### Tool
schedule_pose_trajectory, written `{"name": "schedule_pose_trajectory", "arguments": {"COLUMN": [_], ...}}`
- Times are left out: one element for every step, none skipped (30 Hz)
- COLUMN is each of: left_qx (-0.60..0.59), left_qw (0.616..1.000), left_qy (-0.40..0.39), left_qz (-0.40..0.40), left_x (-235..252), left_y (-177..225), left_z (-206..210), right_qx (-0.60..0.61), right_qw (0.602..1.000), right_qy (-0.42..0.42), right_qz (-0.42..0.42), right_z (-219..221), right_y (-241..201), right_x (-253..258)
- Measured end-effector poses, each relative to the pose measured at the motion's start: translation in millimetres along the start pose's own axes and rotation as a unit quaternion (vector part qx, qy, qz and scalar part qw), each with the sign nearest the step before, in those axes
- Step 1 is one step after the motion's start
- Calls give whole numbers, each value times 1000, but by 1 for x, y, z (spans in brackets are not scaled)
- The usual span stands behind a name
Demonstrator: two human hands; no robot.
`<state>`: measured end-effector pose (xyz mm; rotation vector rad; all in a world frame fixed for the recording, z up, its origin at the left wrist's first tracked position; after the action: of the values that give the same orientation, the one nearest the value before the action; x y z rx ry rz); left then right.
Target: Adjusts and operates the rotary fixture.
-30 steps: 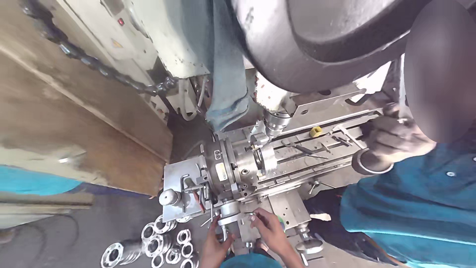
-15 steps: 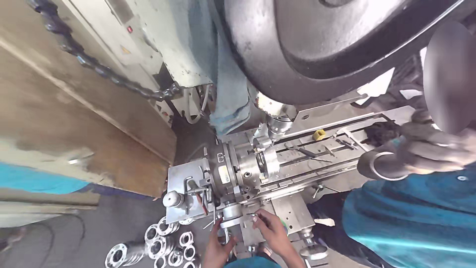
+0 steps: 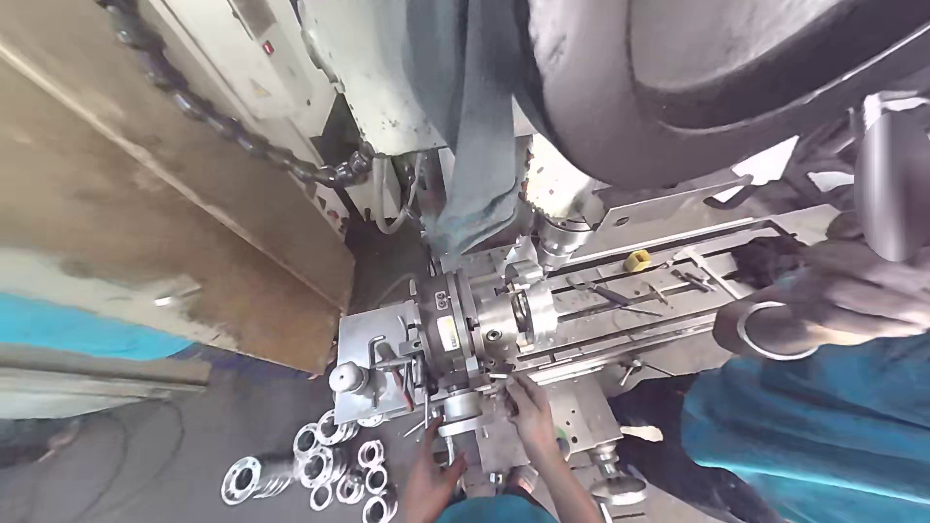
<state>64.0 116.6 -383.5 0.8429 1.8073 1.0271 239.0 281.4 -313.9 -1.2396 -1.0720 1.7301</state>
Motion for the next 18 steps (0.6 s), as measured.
{"name": "schedule_pose_trajectory", "arguments": {"left_qx": [-2,-4,-6,-8,-10,-10,-11,-11,-13,-15,-18,-20,-18,-13,-9,-7,-8,-12], "left_qw": [1000,1000,1000,1000,1000,1000,1000,1000,1000,1000,1000,1000,1000,1000,1000,1000,1000,1000], "left_qy": [-1,-1,0,2,4,5,4,3,4,3,2,2,2,4,5,7,6,3], "left_qz": [2,3,4,4,3,4,5,9,12,9,5,3,3,5,7,9,11,10], "left_x": [0,0,0,0,-1,0,0,0,1,1,0,0,0,0,0,0,0,0], "left_y": [0,1,1,1,1,1,0,-1,-1,-1,-1,1,2,2,3,3,4,3], "left_z": [0,0,0,-1,-1,-1,-2,-2,-2,-2,-2,-2,-2,-2,-2,-2,-3,-2], "right_qx": [5,4,0,-5,-9,-15,-22,-25,-24,-19,-14,-13,-14,-17,-22,-31,-39,-44], "right_qw": [1000,1000,1000,1000,1000,1000,999,999,999,999,999,999,998,997,996,995,994,993], "right_qy": [-1,-5,-10,-15,-19,-22,-26,-29,-31,-30,-33,-40,-49,-58,-67,-73,-79,-85], "right_qz": [-4,-10,-13,-12,-11,-8,-5,-1,5,12,22,33,44,54,63,68,70,71], "right_z": [4,8,12,16,19,21,22,22,22,22,22,22,23,24,25,26,26,27], "right_y": [-3,-7,-10,-12,-13,-13,-12,-12,-12,-11,-10,-8,-7,-5,-5,-5,-6,-7], "right_x": [5,10,14,17,20,22,25,26,27,28,29,29,30,32,32,34,35,36]}}
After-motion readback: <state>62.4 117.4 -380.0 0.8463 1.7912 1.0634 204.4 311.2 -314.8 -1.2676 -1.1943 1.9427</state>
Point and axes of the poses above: each hand's wrist, its own x-axis towards the middle knuckle, its own z-axis out of the palm, y = z × x, the point moved 10 cm from there along x, towards the middle knuckle, and after that the axes turned 7 degrees about z, right-handed, at the moved point
